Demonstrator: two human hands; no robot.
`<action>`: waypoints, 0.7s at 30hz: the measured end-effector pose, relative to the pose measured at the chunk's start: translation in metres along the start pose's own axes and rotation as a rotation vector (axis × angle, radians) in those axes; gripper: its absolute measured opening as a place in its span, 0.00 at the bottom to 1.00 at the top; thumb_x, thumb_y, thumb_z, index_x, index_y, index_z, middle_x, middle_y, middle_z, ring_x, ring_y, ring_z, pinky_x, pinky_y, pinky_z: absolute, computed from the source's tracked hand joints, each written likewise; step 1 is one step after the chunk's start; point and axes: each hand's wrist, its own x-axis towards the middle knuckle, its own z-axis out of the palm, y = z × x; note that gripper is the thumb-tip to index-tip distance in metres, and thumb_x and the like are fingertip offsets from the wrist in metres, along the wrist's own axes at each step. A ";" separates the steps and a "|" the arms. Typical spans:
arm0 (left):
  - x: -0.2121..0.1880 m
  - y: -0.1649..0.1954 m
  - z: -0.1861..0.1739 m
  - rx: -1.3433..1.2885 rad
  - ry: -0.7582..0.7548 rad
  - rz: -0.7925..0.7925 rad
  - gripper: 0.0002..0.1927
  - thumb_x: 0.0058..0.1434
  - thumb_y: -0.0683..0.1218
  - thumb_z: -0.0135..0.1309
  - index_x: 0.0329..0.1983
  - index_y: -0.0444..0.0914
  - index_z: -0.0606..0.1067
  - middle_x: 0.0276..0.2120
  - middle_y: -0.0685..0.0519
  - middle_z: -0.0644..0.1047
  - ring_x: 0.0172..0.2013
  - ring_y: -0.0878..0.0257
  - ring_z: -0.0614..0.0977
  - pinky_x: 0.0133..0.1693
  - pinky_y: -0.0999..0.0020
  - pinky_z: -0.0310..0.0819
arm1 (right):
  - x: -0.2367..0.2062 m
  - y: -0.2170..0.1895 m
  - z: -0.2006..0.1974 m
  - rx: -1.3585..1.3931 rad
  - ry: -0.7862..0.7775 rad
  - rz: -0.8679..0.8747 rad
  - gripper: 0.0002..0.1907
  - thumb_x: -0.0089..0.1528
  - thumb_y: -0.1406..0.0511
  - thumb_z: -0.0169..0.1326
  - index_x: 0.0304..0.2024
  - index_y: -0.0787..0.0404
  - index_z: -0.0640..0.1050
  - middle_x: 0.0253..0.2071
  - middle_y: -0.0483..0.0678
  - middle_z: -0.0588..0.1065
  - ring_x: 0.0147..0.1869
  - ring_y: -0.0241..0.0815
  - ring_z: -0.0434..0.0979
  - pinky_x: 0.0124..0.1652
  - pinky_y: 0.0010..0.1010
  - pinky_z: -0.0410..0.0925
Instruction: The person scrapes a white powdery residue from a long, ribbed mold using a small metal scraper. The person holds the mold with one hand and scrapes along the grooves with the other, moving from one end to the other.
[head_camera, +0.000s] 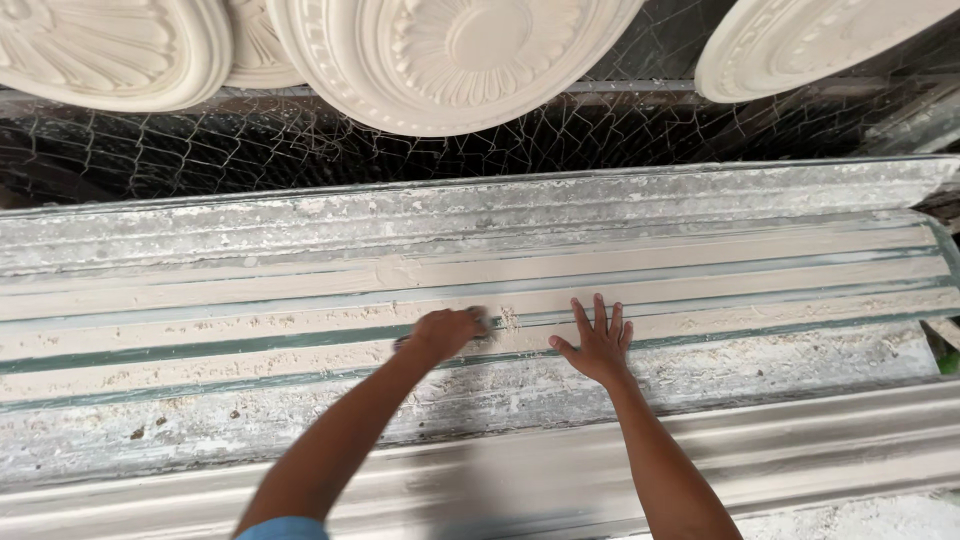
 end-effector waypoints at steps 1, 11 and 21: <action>0.010 0.006 0.002 0.013 0.017 0.027 0.25 0.70 0.40 0.44 0.62 0.61 0.75 0.68 0.60 0.67 0.52 0.52 0.83 0.57 0.57 0.78 | -0.001 0.001 0.000 0.017 -0.011 0.000 0.53 0.56 0.28 0.41 0.77 0.35 0.47 0.81 0.53 0.31 0.81 0.66 0.17 0.68 0.68 0.25; -0.027 -0.034 0.026 0.055 0.022 0.040 0.27 0.67 0.39 0.46 0.60 0.65 0.73 0.74 0.65 0.59 0.44 0.52 0.85 0.50 0.54 0.81 | 0.003 0.004 0.004 -0.003 -0.046 0.008 0.52 0.56 0.28 0.40 0.77 0.35 0.46 0.81 0.52 0.30 0.80 0.66 0.16 0.68 0.68 0.25; -0.009 0.007 0.001 0.049 -0.066 0.040 0.24 0.67 0.39 0.47 0.60 0.59 0.74 0.72 0.61 0.61 0.49 0.50 0.83 0.52 0.57 0.81 | 0.002 0.011 0.005 0.016 -0.005 -0.019 0.52 0.56 0.29 0.43 0.77 0.35 0.47 0.81 0.53 0.31 0.81 0.66 0.17 0.69 0.67 0.25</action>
